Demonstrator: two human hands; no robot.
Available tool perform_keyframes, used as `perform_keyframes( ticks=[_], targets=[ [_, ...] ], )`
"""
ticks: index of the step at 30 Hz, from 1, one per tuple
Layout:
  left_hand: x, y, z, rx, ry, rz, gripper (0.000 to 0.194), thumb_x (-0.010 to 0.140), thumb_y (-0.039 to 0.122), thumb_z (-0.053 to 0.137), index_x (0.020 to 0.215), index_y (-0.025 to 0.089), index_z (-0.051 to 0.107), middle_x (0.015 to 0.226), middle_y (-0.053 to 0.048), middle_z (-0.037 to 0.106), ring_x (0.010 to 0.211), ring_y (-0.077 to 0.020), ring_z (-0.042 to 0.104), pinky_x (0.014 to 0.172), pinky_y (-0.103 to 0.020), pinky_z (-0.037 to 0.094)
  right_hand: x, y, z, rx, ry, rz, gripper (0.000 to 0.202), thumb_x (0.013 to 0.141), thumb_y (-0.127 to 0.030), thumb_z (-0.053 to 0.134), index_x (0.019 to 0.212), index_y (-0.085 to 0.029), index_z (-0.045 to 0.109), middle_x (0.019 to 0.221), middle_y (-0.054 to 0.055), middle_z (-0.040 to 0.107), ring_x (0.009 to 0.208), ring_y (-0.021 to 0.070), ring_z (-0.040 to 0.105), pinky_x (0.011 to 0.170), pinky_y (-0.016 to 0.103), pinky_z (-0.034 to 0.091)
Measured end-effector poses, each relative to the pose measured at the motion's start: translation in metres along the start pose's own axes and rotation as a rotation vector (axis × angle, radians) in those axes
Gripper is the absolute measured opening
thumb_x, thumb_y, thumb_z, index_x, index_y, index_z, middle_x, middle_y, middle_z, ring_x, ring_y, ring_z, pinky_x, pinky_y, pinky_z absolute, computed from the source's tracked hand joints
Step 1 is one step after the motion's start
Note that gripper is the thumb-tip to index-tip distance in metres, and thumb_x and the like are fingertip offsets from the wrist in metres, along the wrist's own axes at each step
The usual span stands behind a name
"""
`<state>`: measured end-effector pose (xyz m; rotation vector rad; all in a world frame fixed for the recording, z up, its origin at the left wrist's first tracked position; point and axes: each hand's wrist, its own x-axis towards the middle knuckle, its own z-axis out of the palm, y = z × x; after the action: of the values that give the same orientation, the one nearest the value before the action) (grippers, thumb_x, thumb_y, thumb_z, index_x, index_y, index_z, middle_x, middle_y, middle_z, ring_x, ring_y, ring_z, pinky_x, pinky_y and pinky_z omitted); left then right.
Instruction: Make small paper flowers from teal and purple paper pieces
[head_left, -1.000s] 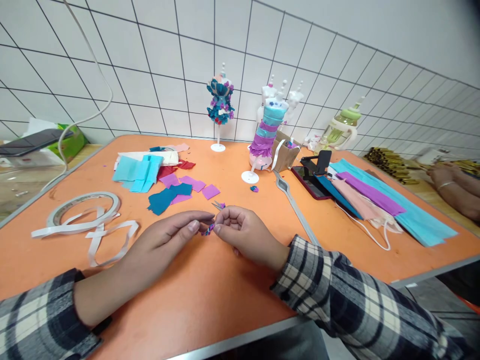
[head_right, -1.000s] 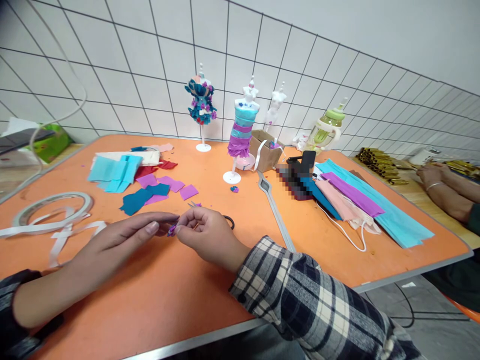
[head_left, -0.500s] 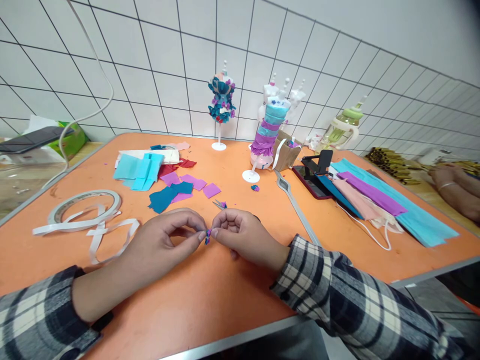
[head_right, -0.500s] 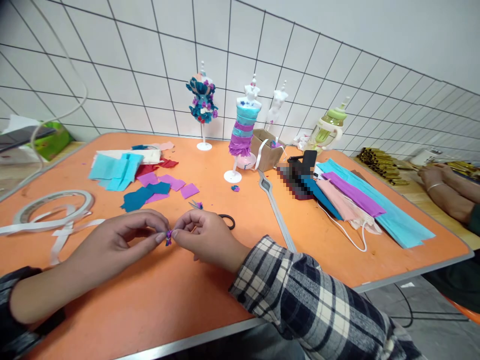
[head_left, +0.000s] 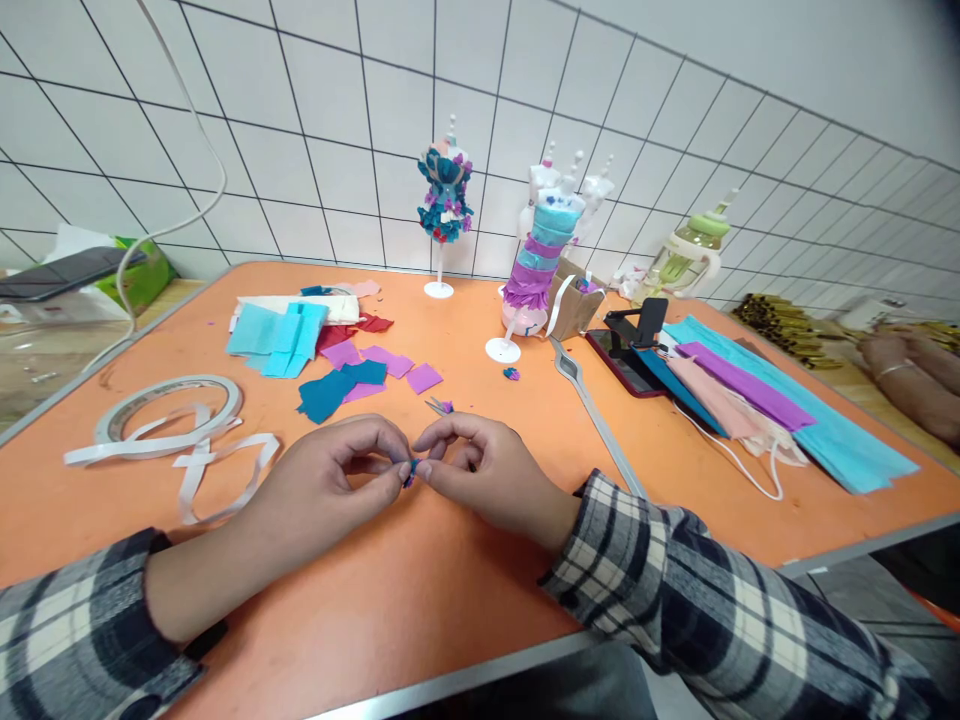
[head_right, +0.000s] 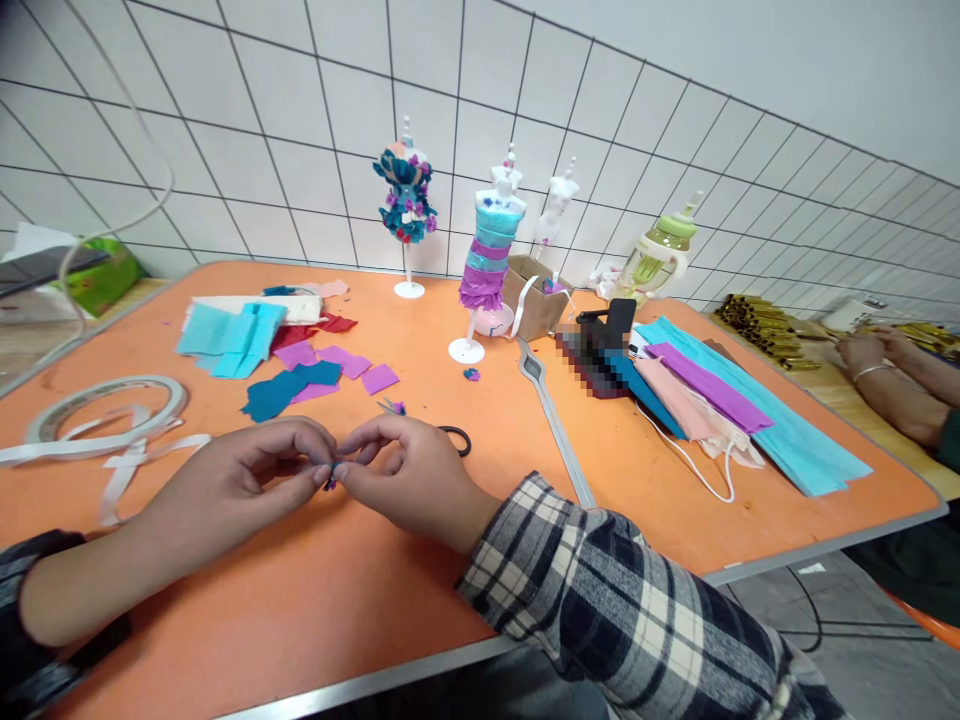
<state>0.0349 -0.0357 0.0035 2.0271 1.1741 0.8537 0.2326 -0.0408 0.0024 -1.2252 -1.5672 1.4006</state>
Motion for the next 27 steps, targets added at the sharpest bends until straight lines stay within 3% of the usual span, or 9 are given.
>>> perform_keyframes(
  ticks=[4,11,17,19,22,24,27],
  targets=[
    [0.000,0.000,0.000,0.000,0.016,-0.003,0.020,0.081,0.037,0.061,0.069,0.023,0.068,0.073,-0.002,0.072,0.068,-0.0172,0.068,0.064,-0.027,0.057,0.002,0.001,0.002,-0.036,0.005,0.011,0.011,0.079,-0.022,0.077,0.077,-0.016,0.068,0.061,-0.008,0.051,0.052,0.0052,0.038,0.049,0.021,0.027],
    [-0.001,-0.003,-0.001,-0.026,0.073,-0.047,0.017,0.079,0.038,0.061,0.072,0.023,0.066,0.073,-0.002,0.071,0.066,-0.0175,0.067,0.061,-0.027,0.055,0.004,0.007,0.001,0.011,0.038,0.008,0.015,0.078,-0.027,0.080,0.076,-0.017,0.070,0.062,-0.006,0.053,0.060,0.0088,0.042,0.056,0.023,0.032],
    [-0.001,-0.004,0.000,-0.001,0.073,-0.094,0.022,0.081,0.044,0.061,0.076,0.023,0.066,0.078,-0.003,0.073,0.072,-0.0198,0.068,0.067,-0.029,0.057,0.005,0.011,0.002,-0.083,0.052,-0.019,0.018,0.082,-0.031,0.079,0.076,-0.017,0.069,0.059,-0.007,0.051,0.056,0.0090,0.041,0.054,0.024,0.032],
    [-0.001,-0.004,-0.002,0.040,0.126,-0.122,0.027,0.083,0.050,0.061,0.083,0.024,0.069,0.085,-0.003,0.075,0.078,-0.0211,0.068,0.070,-0.030,0.056,0.004,0.013,-0.001,-0.212,0.109,-0.171,0.014,0.084,-0.029,0.077,0.078,-0.018,0.071,0.063,-0.005,0.055,0.058,0.0097,0.045,0.057,0.024,0.035],
    [0.000,-0.005,-0.008,0.081,0.193,-0.151,0.035,0.085,0.058,0.061,0.086,0.025,0.070,0.083,-0.002,0.074,0.076,-0.0208,0.066,0.065,-0.028,0.053,0.002,0.015,-0.009,-0.489,0.204,-0.544,0.011,0.091,-0.026,0.071,0.083,-0.019,0.074,0.076,0.000,0.065,0.068,0.0111,0.054,0.063,0.025,0.039],
    [0.001,-0.006,-0.010,0.018,0.125,-0.192,0.042,0.086,0.063,0.060,0.077,0.023,0.071,0.072,-0.002,0.070,0.066,-0.0190,0.062,0.056,-0.027,0.050,0.000,0.017,-0.014,-0.697,0.207,-0.723,0.019,0.099,-0.026,0.061,0.087,-0.020,0.075,0.085,0.002,0.070,0.074,0.0121,0.059,0.064,0.026,0.039],
    [0.001,-0.008,-0.008,-0.224,-0.041,-0.290,0.049,0.087,0.066,0.058,0.073,0.022,0.074,0.070,-0.006,0.072,0.061,-0.0193,0.062,0.050,-0.027,0.050,-0.005,0.015,-0.019,-1.001,0.148,-0.859,0.033,0.107,-0.025,0.045,0.092,-0.022,0.074,0.091,0.004,0.073,0.076,0.0134,0.059,0.060,0.029,0.035]
  ],
)
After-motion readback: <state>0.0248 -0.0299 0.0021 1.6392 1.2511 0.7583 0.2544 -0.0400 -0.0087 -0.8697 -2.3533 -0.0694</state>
